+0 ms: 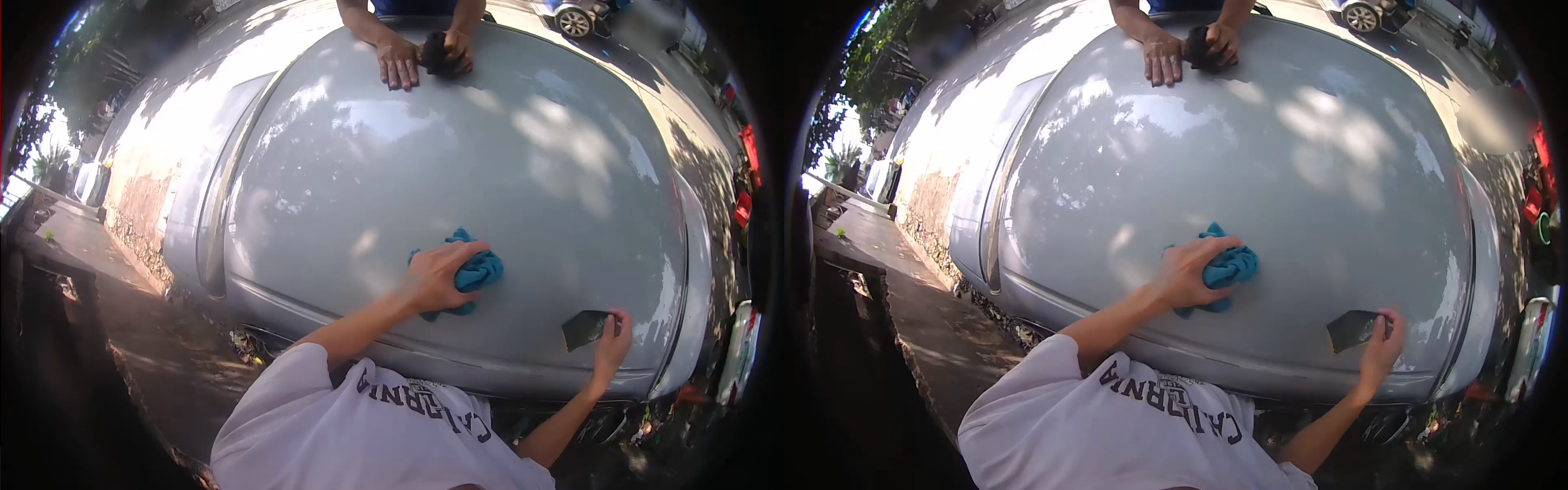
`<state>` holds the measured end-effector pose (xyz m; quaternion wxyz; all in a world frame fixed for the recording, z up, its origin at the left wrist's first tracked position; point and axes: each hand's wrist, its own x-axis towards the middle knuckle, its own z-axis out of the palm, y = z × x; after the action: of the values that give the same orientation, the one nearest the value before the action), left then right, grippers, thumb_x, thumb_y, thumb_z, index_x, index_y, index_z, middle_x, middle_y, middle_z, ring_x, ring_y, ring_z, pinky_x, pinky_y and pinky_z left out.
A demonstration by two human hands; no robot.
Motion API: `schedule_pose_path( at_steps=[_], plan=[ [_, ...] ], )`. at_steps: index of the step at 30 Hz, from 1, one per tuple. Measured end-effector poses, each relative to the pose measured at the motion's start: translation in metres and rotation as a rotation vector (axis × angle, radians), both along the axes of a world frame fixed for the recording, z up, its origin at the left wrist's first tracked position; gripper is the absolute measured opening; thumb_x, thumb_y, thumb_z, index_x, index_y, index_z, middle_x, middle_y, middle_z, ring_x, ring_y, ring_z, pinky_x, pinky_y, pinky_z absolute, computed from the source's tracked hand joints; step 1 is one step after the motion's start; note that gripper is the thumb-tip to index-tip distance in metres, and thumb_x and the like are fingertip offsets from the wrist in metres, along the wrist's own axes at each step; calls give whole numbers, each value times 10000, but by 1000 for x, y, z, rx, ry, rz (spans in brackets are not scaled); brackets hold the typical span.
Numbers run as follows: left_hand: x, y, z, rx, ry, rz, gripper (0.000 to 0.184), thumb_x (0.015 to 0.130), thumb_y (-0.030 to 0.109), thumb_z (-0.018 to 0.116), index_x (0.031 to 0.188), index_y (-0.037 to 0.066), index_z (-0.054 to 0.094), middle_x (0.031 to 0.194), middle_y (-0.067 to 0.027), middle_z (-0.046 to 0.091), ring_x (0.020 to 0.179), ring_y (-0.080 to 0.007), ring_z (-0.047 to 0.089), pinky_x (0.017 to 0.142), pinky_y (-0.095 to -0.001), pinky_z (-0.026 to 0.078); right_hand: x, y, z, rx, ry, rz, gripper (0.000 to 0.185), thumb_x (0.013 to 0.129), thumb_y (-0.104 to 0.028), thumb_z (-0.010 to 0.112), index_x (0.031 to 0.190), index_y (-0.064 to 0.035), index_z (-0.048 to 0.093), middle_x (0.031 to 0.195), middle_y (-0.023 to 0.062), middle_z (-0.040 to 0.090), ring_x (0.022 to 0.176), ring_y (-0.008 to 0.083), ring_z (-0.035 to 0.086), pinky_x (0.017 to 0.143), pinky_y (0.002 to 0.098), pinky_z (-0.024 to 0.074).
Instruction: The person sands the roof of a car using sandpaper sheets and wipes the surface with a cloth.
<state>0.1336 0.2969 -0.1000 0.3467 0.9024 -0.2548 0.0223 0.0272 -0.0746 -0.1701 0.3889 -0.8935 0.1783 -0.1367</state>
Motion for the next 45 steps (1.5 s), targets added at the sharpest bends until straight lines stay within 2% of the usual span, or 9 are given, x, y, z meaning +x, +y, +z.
schedule_pose_path(
  at_steps=[6,13,16,20,24,27,33,40,45],
  plan=[
    [19,279,6,122,-438,1089,467,766,363,804,1155,149,660,1003,-105,646,944,-342,649,787,-442,518,-2,12,0,921,-207,-508,343,993,-238,584,1288,-71,529,1122,28,585,1029,148,576,799,322,483],
    [-38,572,-59,151,90,2018,716,787,614,686,1392,265,525,1339,-205,499,1258,-423,467,1074,-498,366,103,227,90,951,-83,152,504,902,-41,618,1386,-79,483,1086,47,548,895,135,565,689,270,495],
    [-36,594,-62,111,116,2057,730,793,630,667,1423,311,482,1426,-195,419,1296,-438,417,1081,-503,350,157,342,120,810,45,485,545,868,38,546,1398,-74,491,937,-12,517,755,86,539,573,251,466],
    [-29,607,-54,-9,100,2026,711,811,625,652,1423,309,477,1419,-173,388,1296,-408,386,1075,-500,360,203,510,155,15,-411,856,568,868,45,512,1428,-19,451,1163,115,492,1004,243,518,913,385,453],
    [-12,612,-47,-26,72,2047,681,828,589,655,1404,261,499,1404,-183,385,1286,-410,388,1093,-487,334,187,600,120,-566,-355,1313,604,942,-213,584,1463,11,378,1546,179,336,1439,324,316,1146,572,244],
    [-12,612,-48,-38,36,2034,666,826,566,666,1393,253,509,1390,-184,388,1279,-409,388,1104,-481,316,189,628,122,-519,-338,1793,609,969,-299,552,1480,-25,367,1588,140,294,1483,298,247,1161,615,186],
    [-13,593,-49,-30,0,2030,640,819,539,686,1371,260,524,1372,-177,402,1258,-407,390,1072,-494,351,372,751,114,-663,-266,1175,589,1043,-412,351,1502,-43,344,1602,84,292,1479,255,257,1155,639,164],
    [-19,562,-53,-33,45,2051,642,826,547,684,1374,260,514,1372,-148,401,1266,-398,384,1068,-530,340,187,725,80,-575,-596,1847,608,1001,-445,436,1424,-10,469,1534,112,410,1451,270,320,1171,586,188],
    [-25,553,-54,-48,34,2039,633,823,543,685,1370,268,524,1372,-136,406,1296,-382,377,1068,-527,344,374,736,104,-663,-235,1160,609,1047,-425,319,1513,-33,321,1611,87,275,1486,245,251,1145,657,163]
  ],
)
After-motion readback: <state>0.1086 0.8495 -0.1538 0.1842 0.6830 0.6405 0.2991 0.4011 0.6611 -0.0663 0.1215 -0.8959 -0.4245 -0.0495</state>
